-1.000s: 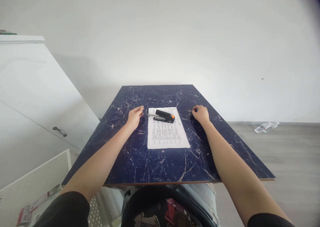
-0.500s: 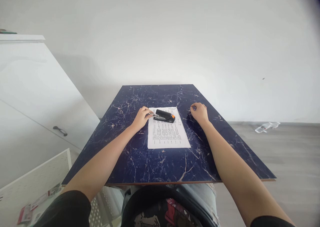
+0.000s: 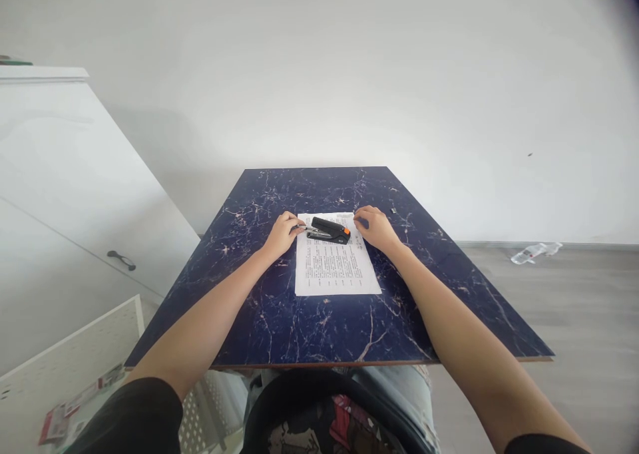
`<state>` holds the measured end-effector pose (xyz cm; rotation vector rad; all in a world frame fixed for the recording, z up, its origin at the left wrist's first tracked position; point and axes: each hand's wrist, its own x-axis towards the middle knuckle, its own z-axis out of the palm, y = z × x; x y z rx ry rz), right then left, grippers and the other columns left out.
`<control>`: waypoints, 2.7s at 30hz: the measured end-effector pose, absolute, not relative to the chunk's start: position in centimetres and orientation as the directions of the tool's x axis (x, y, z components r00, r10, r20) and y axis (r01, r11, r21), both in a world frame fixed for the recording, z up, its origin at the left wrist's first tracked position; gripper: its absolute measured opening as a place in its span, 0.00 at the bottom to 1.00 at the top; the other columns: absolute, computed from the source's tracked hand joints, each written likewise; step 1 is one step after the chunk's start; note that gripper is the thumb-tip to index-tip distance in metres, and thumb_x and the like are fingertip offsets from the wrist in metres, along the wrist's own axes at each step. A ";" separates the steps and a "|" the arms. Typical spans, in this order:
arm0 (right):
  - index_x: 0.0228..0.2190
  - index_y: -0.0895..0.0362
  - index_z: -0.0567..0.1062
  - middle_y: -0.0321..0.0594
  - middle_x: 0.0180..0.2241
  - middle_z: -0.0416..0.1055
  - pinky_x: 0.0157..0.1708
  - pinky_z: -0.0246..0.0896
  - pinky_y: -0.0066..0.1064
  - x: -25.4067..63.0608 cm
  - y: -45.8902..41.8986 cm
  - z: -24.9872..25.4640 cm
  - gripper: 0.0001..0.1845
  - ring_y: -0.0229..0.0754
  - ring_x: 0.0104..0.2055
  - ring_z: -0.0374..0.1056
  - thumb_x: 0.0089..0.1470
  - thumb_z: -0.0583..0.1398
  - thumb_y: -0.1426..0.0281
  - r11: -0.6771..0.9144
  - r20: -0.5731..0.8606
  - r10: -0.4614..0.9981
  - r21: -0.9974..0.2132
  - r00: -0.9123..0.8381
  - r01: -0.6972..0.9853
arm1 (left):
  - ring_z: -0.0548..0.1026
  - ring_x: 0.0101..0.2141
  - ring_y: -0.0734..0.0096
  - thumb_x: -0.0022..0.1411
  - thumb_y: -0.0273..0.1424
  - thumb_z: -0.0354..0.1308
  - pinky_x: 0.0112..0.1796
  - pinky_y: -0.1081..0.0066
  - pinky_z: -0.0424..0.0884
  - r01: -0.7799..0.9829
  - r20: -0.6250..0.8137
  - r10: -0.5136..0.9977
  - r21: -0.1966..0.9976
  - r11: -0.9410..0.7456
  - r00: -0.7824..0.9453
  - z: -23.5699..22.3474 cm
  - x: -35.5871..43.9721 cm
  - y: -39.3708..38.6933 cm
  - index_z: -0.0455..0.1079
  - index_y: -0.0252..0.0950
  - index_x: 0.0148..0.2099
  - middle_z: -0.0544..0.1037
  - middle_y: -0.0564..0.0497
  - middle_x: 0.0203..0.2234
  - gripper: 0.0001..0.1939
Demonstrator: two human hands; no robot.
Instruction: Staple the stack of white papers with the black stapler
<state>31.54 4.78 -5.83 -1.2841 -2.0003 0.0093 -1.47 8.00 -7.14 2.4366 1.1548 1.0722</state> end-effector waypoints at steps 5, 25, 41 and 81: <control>0.36 0.54 0.80 0.46 0.46 0.76 0.56 0.63 0.47 31.8 5.0 -6.2 0.09 0.51 0.49 0.71 0.59 0.58 0.69 0.507 0.571 0.788 -0.388 -0.231 0.770 | 0.72 0.47 0.59 0.68 0.29 0.61 0.54 0.56 0.68 0.575 0.502 0.761 0.504 -0.644 0.412 -7.0 -1.5 7.9 0.81 0.39 0.47 0.72 0.46 0.42 0.08; 0.41 0.53 0.81 0.43 0.38 0.79 0.39 0.66 0.40 31.0 4.0 -5.1 0.15 0.46 0.36 0.71 0.64 0.59 0.57 0.494 0.489 0.845 -0.555 -0.218 0.670 | 0.75 0.44 0.60 0.60 0.32 0.70 0.52 0.57 0.72 0.660 0.423 0.868 0.578 -0.480 0.261 -6.2 -1.1 6.3 0.78 0.40 0.52 0.74 0.46 0.42 0.18; 0.45 0.54 0.79 0.42 0.39 0.77 0.37 0.64 0.35 29.5 3.9 -5.8 0.16 0.43 0.36 0.70 0.58 0.65 0.59 0.568 0.415 0.822 -0.561 -0.389 0.602 | 0.74 0.46 0.56 0.66 0.26 0.62 0.52 0.55 0.70 0.750 0.454 0.810 0.368 -0.550 0.371 -5.9 -0.7 5.9 0.81 0.40 0.48 0.78 0.46 0.44 0.10; 0.43 0.55 0.78 0.42 0.38 0.77 0.36 0.64 0.36 29.4 3.7 -5.7 0.14 0.44 0.35 0.70 0.61 0.62 0.59 0.561 0.376 0.828 -0.538 -0.417 0.628 | 0.78 0.40 0.66 0.69 0.25 0.56 0.45 0.66 0.71 0.570 0.557 0.813 0.618 -0.541 0.168 -5.2 -0.4 5.5 0.69 0.39 0.43 0.80 0.50 0.38 0.04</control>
